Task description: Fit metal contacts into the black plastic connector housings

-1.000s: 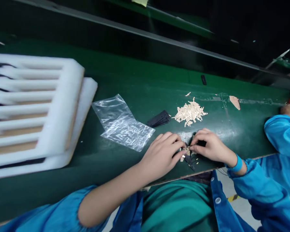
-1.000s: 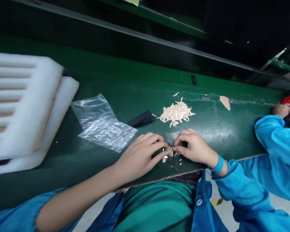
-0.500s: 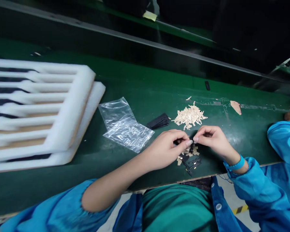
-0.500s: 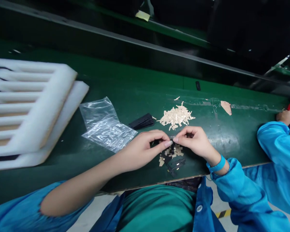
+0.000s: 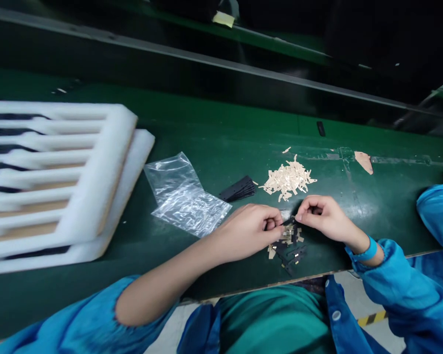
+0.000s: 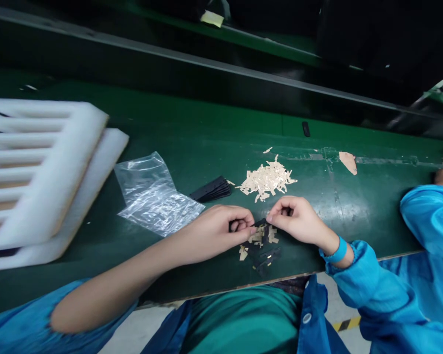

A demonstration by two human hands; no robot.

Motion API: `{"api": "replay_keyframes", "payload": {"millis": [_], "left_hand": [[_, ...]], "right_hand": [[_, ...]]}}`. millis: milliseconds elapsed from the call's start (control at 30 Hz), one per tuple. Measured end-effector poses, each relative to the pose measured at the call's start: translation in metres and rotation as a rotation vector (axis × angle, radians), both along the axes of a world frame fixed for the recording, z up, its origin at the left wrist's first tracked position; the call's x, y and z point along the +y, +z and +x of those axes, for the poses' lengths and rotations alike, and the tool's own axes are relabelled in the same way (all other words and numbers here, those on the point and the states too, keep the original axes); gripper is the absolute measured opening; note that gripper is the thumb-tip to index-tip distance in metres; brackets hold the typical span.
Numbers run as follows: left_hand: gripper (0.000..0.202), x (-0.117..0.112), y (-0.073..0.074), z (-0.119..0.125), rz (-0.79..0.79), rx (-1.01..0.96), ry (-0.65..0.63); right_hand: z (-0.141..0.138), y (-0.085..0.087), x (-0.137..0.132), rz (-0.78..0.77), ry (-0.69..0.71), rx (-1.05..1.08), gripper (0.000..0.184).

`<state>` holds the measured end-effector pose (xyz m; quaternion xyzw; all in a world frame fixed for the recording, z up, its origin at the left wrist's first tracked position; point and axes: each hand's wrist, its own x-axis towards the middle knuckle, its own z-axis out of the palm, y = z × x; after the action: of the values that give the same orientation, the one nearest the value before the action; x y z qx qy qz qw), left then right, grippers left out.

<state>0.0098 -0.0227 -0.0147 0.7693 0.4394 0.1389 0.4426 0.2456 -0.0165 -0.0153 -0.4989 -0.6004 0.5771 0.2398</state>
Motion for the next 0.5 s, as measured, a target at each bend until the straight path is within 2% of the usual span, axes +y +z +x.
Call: {"api": "replay_keyframes", "payload": {"millis": [67,100,167,233,300,367,400,467,500], "left_hand": [[0.011,0.001,0.001,-0.003,0.072,0.017,0.017],[0.018,0.001,0.001,-0.004,0.163,0.026,0.025],[0.026,0.000,0.001,-0.007,0.446,0.049,0.009],[0.021,-0.002,-0.001,-0.010,0.729,0.074,-0.054],[0.023,-0.002,-0.001,-0.012,0.856,0.073,-0.098],[0.023,-0.001,0.000,-0.014,0.844,0.016,-0.055],[0.022,0.001,0.001,-0.014,0.790,-0.028,0.003],[0.022,0.006,0.006,-0.012,0.598,-0.094,0.139],[0.023,0.010,0.009,-0.010,0.484,-0.105,0.192]], "right_hand": [[0.001,0.001,0.004,-0.029,-0.032,0.019,0.016],[0.001,0.002,0.005,-0.052,-0.045,0.034,0.018],[-0.001,0.004,0.008,-0.112,-0.064,0.066,0.019],[-0.004,0.005,0.011,-0.170,-0.074,0.094,0.018],[-0.005,0.003,0.011,-0.213,-0.062,0.095,0.019],[-0.004,0.001,0.010,-0.221,-0.004,0.056,0.020],[-0.003,0.001,0.010,-0.185,0.036,0.006,0.018],[0.000,0.001,0.010,-0.001,0.094,-0.151,0.008],[0.002,0.003,0.010,0.118,0.106,-0.225,0.011]]}}
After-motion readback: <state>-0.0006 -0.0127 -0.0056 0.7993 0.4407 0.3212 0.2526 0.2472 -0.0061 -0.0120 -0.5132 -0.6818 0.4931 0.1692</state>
